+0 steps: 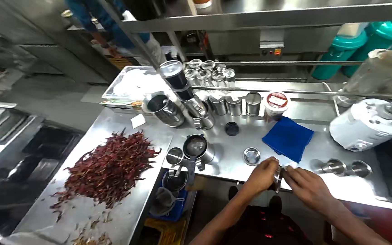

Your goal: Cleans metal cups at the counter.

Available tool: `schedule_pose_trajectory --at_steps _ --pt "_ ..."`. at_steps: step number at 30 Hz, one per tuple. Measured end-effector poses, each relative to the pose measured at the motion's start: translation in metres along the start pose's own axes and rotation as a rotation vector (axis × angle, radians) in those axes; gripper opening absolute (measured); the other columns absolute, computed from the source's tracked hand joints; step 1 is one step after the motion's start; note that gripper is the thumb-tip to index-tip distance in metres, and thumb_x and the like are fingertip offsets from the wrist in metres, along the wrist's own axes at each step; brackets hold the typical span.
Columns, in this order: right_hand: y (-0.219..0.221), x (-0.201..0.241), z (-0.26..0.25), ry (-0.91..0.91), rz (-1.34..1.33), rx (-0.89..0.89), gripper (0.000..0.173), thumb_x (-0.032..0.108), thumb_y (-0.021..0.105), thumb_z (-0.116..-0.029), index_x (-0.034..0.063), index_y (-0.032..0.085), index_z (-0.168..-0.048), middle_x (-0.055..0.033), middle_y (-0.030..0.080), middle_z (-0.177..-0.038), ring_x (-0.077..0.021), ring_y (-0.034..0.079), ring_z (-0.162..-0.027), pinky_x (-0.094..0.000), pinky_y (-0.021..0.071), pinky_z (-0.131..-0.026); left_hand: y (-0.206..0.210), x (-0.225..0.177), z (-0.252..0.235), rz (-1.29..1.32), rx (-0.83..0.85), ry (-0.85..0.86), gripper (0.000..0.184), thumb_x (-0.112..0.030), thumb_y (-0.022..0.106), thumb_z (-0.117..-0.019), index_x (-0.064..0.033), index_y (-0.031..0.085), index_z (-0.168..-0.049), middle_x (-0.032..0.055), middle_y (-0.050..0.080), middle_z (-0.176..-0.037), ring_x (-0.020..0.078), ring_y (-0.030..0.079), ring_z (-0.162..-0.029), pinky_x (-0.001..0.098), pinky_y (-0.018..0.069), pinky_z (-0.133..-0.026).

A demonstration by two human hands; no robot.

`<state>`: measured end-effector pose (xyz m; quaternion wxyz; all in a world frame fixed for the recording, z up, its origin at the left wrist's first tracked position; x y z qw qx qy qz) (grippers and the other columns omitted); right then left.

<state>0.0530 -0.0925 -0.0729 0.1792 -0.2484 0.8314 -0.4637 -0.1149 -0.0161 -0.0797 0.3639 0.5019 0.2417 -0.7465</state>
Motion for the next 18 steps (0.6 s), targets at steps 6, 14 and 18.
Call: schedule_pose_trajectory --at_steps 6,14,18 --pt "0.022 0.038 -0.004 0.420 -0.326 -0.061 0.014 0.002 0.060 -0.0819 0.0001 0.072 -0.089 -0.0180 0.072 -0.098 -0.0253 0.072 -0.074 -0.0374 0.0609 -0.060 0.002 -0.022 0.006 -0.358 -0.118 0.163 0.038 -0.040 0.038 -0.1080 -0.0120 0.064 -0.104 0.0061 0.062 -0.074 0.0209 0.064 -0.069 0.0462 0.0529 -0.063" --pt "-0.057 0.009 -0.003 1.006 -2.219 -0.587 0.016 0.025 0.071 -0.0934 0.0198 0.078 -0.107 0.0025 0.071 -0.075 0.0019 0.060 -0.054 -0.0135 0.0502 -0.050 -0.022 -0.030 0.019 0.815 0.066 0.482 0.041 -0.055 0.048 -0.0994 -0.0228 0.069 -0.115 -0.0028 0.068 -0.111 0.0101 0.066 -0.101 0.0317 0.0582 -0.081" --pt "-0.083 -0.029 0.039 1.020 -1.893 -1.008 0.015 0.017 0.071 -0.0923 0.0162 0.073 -0.108 -0.0002 0.071 -0.083 -0.0016 0.061 -0.056 -0.0154 0.0508 -0.048 -0.025 -0.067 0.058 1.233 0.276 0.452 0.047 -0.056 0.052 -0.0954 -0.0157 0.064 -0.115 0.0089 0.066 -0.105 0.0251 0.068 -0.096 0.0423 0.0587 -0.076"
Point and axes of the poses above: each hand's wrist, its own z-axis away from the middle knuckle, its own y-axis out of the palm, x = y × z, the point moved 2 cm from there along -z, towards the middle knuckle
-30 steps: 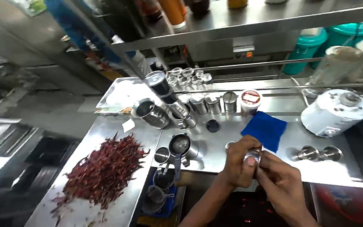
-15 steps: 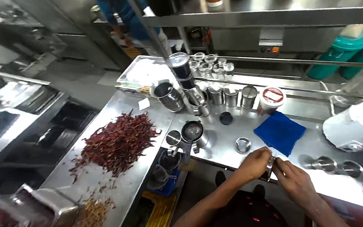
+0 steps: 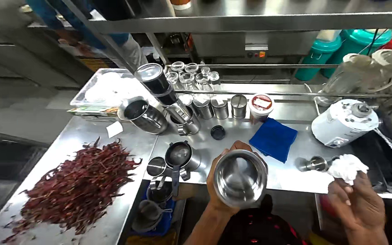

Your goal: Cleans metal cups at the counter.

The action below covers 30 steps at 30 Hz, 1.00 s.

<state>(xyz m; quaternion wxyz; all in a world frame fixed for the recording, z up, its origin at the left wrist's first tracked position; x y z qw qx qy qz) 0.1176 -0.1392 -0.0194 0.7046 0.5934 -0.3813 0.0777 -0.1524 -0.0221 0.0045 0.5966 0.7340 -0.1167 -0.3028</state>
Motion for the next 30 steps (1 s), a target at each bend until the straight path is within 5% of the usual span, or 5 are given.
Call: schedule_pose_trajectory --at_steps 8,16,21,26,30 --pt "-0.060 -0.039 0.049 0.216 0.478 -0.156 0.016 0.014 0.066 -0.0951 0.0138 0.076 -0.107 -0.0019 0.072 -0.083 -0.0042 0.059 -0.054 -0.0214 0.0510 -0.046 0.072 -0.010 0.026 -0.267 0.314 -0.173 0.050 -0.059 0.054 -0.0971 -0.0159 0.071 -0.115 0.0025 0.073 -0.105 0.0170 0.071 -0.098 0.0362 0.0586 -0.086" --pt "-0.094 -0.083 0.061 0.252 0.687 -0.137 0.019 0.008 0.064 -0.0966 -0.0019 0.074 -0.109 -0.0137 0.072 -0.091 -0.0150 0.064 -0.065 -0.0280 0.0551 -0.055 -0.164 0.077 0.044 -0.558 -0.306 -0.324 0.071 -0.056 0.056 -0.0996 -0.0132 0.037 -0.154 0.0172 0.061 -0.127 0.0286 0.067 -0.106 0.0461 0.0590 -0.087" --pt "-0.118 -0.106 0.041 0.302 0.730 -0.152 0.021 0.003 0.051 -0.1011 -0.0039 0.069 -0.110 -0.0137 0.070 -0.098 -0.0225 0.069 -0.089 -0.0412 0.0599 -0.084 -0.199 0.039 0.080 -1.124 -0.433 0.139 0.074 -0.018 0.090 -0.0748 0.0015 0.045 -0.130 0.0145 0.065 -0.115 0.0224 0.070 -0.096 0.0368 0.0632 -0.078" --pt "-0.098 -0.153 -0.023 -0.019 1.485 0.169 0.020 0.010 0.056 -0.0998 0.0069 0.074 -0.107 -0.0085 0.068 -0.110 -0.0189 0.067 -0.098 -0.0397 0.0590 -0.087 -0.232 -0.011 0.073 -1.661 -0.496 0.403 0.075 -0.035 0.097 -0.0633 -0.0001 0.053 -0.112 0.0213 0.054 -0.132 0.0291 0.056 -0.123 0.0425 0.0532 -0.100" --pt "-0.087 -0.191 -0.096 -0.330 1.881 0.483 0.016 0.015 0.061 -0.0965 0.0169 0.075 -0.104 -0.0011 0.053 -0.151 -0.0264 0.042 -0.145 -0.0611 0.0362 -0.115 -0.244 -0.029 0.069 -1.819 -0.531 0.383 0.069 -0.044 0.092 -0.0676 0.0004 0.056 -0.105 0.0221 0.057 -0.132 0.0293 0.057 -0.123 0.0421 0.0519 -0.100"
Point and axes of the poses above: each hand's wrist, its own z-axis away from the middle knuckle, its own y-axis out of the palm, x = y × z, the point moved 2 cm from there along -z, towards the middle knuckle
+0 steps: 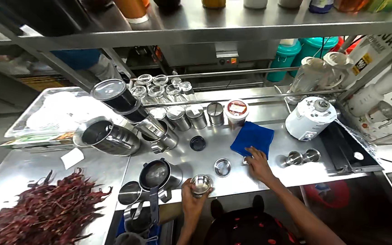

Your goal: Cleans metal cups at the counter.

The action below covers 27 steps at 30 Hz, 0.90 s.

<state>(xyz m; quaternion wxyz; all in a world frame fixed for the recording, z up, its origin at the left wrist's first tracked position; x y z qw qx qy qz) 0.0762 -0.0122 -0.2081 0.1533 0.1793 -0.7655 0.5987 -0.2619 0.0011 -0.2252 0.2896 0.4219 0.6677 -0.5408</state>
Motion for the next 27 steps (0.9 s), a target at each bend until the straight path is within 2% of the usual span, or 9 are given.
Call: schedule_pose_trajectory --at_steps 2,4,10,12,13,16,19,22,27 --pt "0.014 -0.013 -0.028 -0.005 0.070 0.143 0.020 0.013 0.057 -0.0977 0.0159 0.073 -0.111 0.0048 0.040 -0.162 -0.0281 0.026 -0.155 -0.0733 0.0181 -0.118 -0.002 0.003 0.003 -0.007 0.007 0.008 0.065 -0.045 0.092 -0.0687 -0.0008 0.056 -0.101 0.0222 0.058 -0.131 0.0302 0.057 -0.125 0.0429 0.0513 -0.102" --pt "0.022 -0.032 -0.044 0.032 0.076 0.231 0.027 0.007 0.054 -0.0980 0.0122 0.068 -0.120 0.0063 0.038 -0.164 -0.0264 0.024 -0.156 -0.0750 0.0089 -0.119 -0.002 0.003 0.009 -0.009 0.009 0.021 0.062 -0.045 0.092 -0.0688 -0.0026 0.057 -0.098 0.0210 0.059 -0.130 0.0302 0.057 -0.126 0.0428 0.0506 -0.103" --pt "-0.016 -0.132 -0.095 0.143 0.232 0.221 0.046 0.008 0.054 -0.0983 0.0079 0.056 -0.145 -0.0045 0.044 -0.161 -0.0327 0.029 -0.154 -0.0779 0.0069 -0.117 0.003 -0.003 0.027 -0.093 -0.066 0.045 0.056 -0.049 0.090 -0.0685 -0.0075 0.063 -0.094 0.0205 0.061 -0.132 0.0343 0.057 -0.124 0.0488 0.0456 -0.106" --pt "-0.037 -0.128 -0.114 0.089 0.244 0.120 0.038 0.004 0.052 -0.0985 0.0044 0.062 -0.136 -0.0104 0.055 -0.151 -0.0350 0.038 -0.149 -0.0753 0.0129 -0.118 0.006 0.000 0.023 -0.118 -0.073 0.046 0.054 -0.050 0.089 -0.0694 -0.0083 0.065 -0.094 0.0197 0.060 -0.133 0.0341 0.057 -0.122 0.0485 0.0464 -0.104" --pt "-0.046 -0.113 -0.122 0.055 0.210 0.058 0.033 0.002 0.052 -0.0975 0.0024 0.065 -0.128 -0.0143 0.061 -0.140 -0.0359 0.048 -0.141 -0.0705 0.0237 -0.117 0.007 0.002 0.020 -0.118 -0.079 0.036 0.054 -0.049 0.089 -0.0700 -0.0075 0.066 -0.095 0.0201 0.059 -0.133 0.0346 0.057 -0.122 0.0485 0.0468 -0.104" --pt "-0.053 -0.038 -0.112 0.043 -0.108 0.014 0.027 0.003 0.049 -0.0983 -0.0024 0.064 -0.120 -0.0216 0.070 -0.100 -0.0379 0.069 -0.095 -0.0591 0.0551 -0.087 0.008 0.006 0.010 -0.106 -0.093 -0.007 0.058 -0.042 0.089 -0.0715 -0.0022 0.066 -0.107 0.0226 0.057 -0.135 0.0382 0.054 -0.126 0.0513 0.0455 -0.107" --pt "-0.039 0.037 -0.067 -0.031 -0.225 0.216 0.030 0.011 0.049 -0.1026 0.0077 0.064 -0.128 -0.0154 0.070 -0.085 -0.0326 0.070 -0.077 -0.0564 0.0575 -0.073 0.006 0.010 -0.004 -0.086 -0.112 -0.036 0.065 -0.036 0.091 -0.0709 0.0003 0.063 -0.117 0.0229 0.058 -0.133 0.0382 0.053 -0.128 0.0527 0.0437 -0.110" --pt "0.001 0.059 -0.025 -0.244 -0.002 0.436 0.042 0.023 0.053 -0.0984 0.0323 0.061 -0.139 -0.0040 0.071 -0.080 -0.0250 0.068 -0.075 -0.0514 0.0534 -0.073 0.006 0.014 -0.012 -0.061 -0.114 -0.045 0.068 -0.034 0.093 -0.0697 -0.0012 0.062 -0.121 0.0199 0.060 -0.130 0.0344 0.055 -0.126 0.0520 0.0451 -0.109" --pt "-0.004 0.020 -0.018 -0.032 0.160 0.420 0.039 0.021 0.055 -0.0990 0.0258 0.066 -0.136 -0.0112 0.074 -0.102 -0.0330 0.070 -0.096 -0.0558 0.0524 -0.085 0.023 0.008 -0.022 -0.049 -0.002 -0.034 0.071 -0.035 0.092 -0.0703 -0.0036 0.061 -0.126 0.0168 0.059 -0.134 0.0311 0.055 -0.126 0.0492 0.0468 -0.107"
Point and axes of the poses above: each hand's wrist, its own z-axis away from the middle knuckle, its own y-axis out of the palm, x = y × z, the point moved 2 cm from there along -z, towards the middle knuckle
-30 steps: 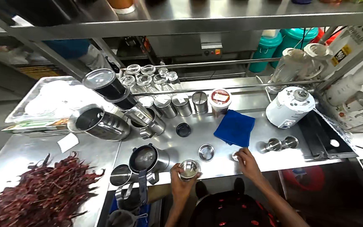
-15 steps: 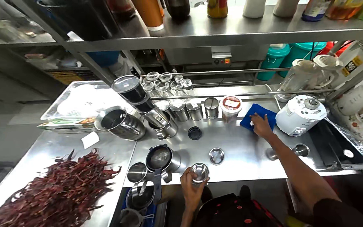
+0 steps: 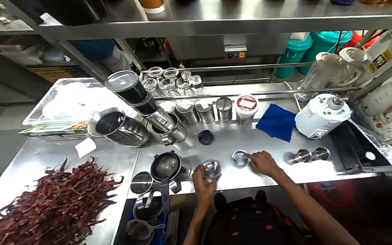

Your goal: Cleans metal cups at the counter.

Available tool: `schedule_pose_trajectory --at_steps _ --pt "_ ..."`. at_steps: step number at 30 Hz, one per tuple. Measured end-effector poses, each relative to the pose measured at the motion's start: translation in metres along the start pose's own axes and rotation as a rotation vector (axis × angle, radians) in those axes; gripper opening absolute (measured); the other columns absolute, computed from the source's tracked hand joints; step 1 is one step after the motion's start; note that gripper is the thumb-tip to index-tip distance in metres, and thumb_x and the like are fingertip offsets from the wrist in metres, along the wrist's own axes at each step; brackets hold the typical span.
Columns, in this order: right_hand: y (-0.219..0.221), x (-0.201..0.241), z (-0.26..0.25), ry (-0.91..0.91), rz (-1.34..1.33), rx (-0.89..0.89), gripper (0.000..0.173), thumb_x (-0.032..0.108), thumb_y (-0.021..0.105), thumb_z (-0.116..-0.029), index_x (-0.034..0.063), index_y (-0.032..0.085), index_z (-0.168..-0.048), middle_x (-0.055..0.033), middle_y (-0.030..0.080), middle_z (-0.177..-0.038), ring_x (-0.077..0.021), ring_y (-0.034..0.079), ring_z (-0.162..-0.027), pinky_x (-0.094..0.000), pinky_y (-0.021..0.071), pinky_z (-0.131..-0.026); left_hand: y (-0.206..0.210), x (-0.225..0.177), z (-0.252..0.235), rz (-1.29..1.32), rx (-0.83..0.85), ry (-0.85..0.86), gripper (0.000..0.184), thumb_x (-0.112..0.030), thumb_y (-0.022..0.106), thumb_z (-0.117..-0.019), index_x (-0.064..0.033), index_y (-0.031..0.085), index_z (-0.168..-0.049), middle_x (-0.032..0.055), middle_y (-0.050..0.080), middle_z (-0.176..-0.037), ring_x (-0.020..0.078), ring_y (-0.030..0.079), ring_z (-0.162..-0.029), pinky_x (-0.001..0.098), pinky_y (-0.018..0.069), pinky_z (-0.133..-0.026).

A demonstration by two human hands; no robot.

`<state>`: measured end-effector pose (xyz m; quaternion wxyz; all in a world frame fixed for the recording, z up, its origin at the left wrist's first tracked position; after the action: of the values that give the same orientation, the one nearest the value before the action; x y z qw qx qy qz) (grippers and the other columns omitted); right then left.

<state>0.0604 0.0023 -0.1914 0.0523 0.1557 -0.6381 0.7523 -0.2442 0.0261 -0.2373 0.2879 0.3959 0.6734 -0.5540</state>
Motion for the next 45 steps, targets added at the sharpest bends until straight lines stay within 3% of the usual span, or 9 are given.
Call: schedule_pose_trajectory --at_steps 7,12,17,21,23,28,33,40,45 --pt "-0.018 -0.055 0.041 0.266 0.021 -0.008 0.028 0.019 0.059 -0.0986 0.0198 0.071 -0.123 -0.0116 0.072 -0.103 -0.0331 0.069 -0.094 -0.0570 0.0526 -0.080 0.065 -0.021 -0.025 -0.142 0.192 0.155 0.080 -0.042 0.087 -0.0753 -0.0084 0.054 -0.140 0.0152 0.055 -0.142 0.0344 0.050 -0.134 0.0548 0.0396 -0.113" --pt "-0.014 -0.043 0.071 0.345 -0.147 -0.352 0.041 0.018 0.052 -0.1036 0.0211 0.060 -0.144 -0.0108 0.072 -0.105 -0.0307 0.070 -0.093 -0.0535 0.0567 -0.081 0.093 -0.057 -0.032 -0.258 0.283 0.255 0.098 -0.059 0.082 -0.0736 -0.0156 0.043 -0.153 0.0144 0.029 -0.165 0.0363 0.023 -0.153 0.0592 0.0245 -0.122" --pt "-0.011 -0.019 0.107 0.607 -1.035 -0.660 0.018 0.022 0.058 -0.1050 0.0114 0.060 -0.120 -0.0071 0.069 -0.093 -0.0192 0.064 -0.071 -0.0362 0.0530 -0.060 0.127 -0.110 -0.018 0.075 0.457 0.310 0.104 -0.039 0.088 -0.0768 -0.0072 0.031 -0.158 0.0128 0.029 -0.165 0.0266 0.035 -0.150 0.0476 0.0382 -0.120" --pt "-0.006 -0.017 0.120 0.815 -1.902 -0.663 0.017 0.018 0.051 -0.1066 0.0067 0.060 -0.116 -0.0095 0.067 -0.094 -0.0177 0.064 -0.074 -0.0353 0.0569 -0.069 0.176 -0.124 -0.022 0.155 0.492 0.242 0.121 -0.031 0.093 -0.0711 -0.0062 0.017 -0.162 0.0193 0.020 -0.167 0.0342 0.032 -0.151 0.0510 0.0390 -0.118" --pt "-0.008 -0.018 0.124 0.755 -1.998 -0.652 0.016 0.008 0.053 -0.1037 0.0042 0.060 -0.118 -0.0119 0.067 -0.099 -0.0205 0.066 -0.082 -0.0386 0.0584 -0.078 0.189 -0.118 -0.020 0.168 0.464 0.239 0.121 -0.024 0.093 -0.0730 -0.0092 0.014 -0.163 0.0199 0.027 -0.165 0.0384 0.040 -0.145 0.0537 0.0421 -0.114" --pt "-0.025 -0.019 0.113 0.525 -1.049 -0.676 0.015 0.006 0.067 -0.0974 0.0057 0.071 -0.112 -0.0087 0.073 -0.106 -0.0211 0.072 -0.089 -0.0415 0.0633 -0.081 0.188 -0.105 -0.010 0.168 0.479 0.268 0.115 -0.022 0.089 -0.0753 -0.0181 0.016 -0.164 0.0141 0.043 -0.156 0.0303 0.051 -0.136 0.0511 0.0460 -0.111" --pt "0.007 -0.034 0.054 0.159 -0.195 -0.681 0.014 0.013 0.067 -0.0933 0.0173 0.080 -0.095 -0.0008 0.074 -0.089 -0.0239 0.066 -0.093 -0.0465 0.0507 -0.084 0.182 -0.089 0.002 0.145 0.540 0.295 0.120 -0.033 0.091 -0.0708 -0.0178 0.016 -0.163 0.0090 0.055 -0.142 0.0242 0.053 -0.132 0.0476 0.0446 -0.113" --pt "0.020 -0.043 0.021 -0.022 -0.085 -0.327 0.014 0.004 0.065 -0.0888 0.0101 0.078 -0.091 -0.0084 0.071 -0.086 -0.0291 0.065 -0.090 -0.0461 0.0509 -0.084 0.182 -0.085 -0.003 0.114 0.543 0.278 0.123 -0.035 0.094 -0.0642 -0.0146 0.021 -0.162 0.0081 0.057 -0.143 0.0267 0.048 -0.138 0.0468 0.0360 -0.119" --pt "0.009 -0.055 0.025 -0.313 -0.116 0.014 0.010 0.001 0.069 -0.0871 0.0071 0.076 -0.090 -0.0097 0.074 -0.106 -0.0294 0.066 -0.107 -0.0491 0.0498 -0.093 0.183 -0.085 0.001 0.084 0.537 0.294 0.120 -0.033 0.093 -0.0656 -0.0142 0.023 -0.162 0.0089 0.054 -0.147 0.0295 0.043 -0.143 0.0470 0.0338 -0.121"
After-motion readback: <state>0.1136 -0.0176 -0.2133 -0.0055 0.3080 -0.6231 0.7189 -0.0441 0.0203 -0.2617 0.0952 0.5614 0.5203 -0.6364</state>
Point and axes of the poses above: each hand's wrist, its own z-axis away from the middle knuckle, its own y-axis out of the palm, x = y × z, the point moved 2 cm from there along -z, towards the middle knuckle
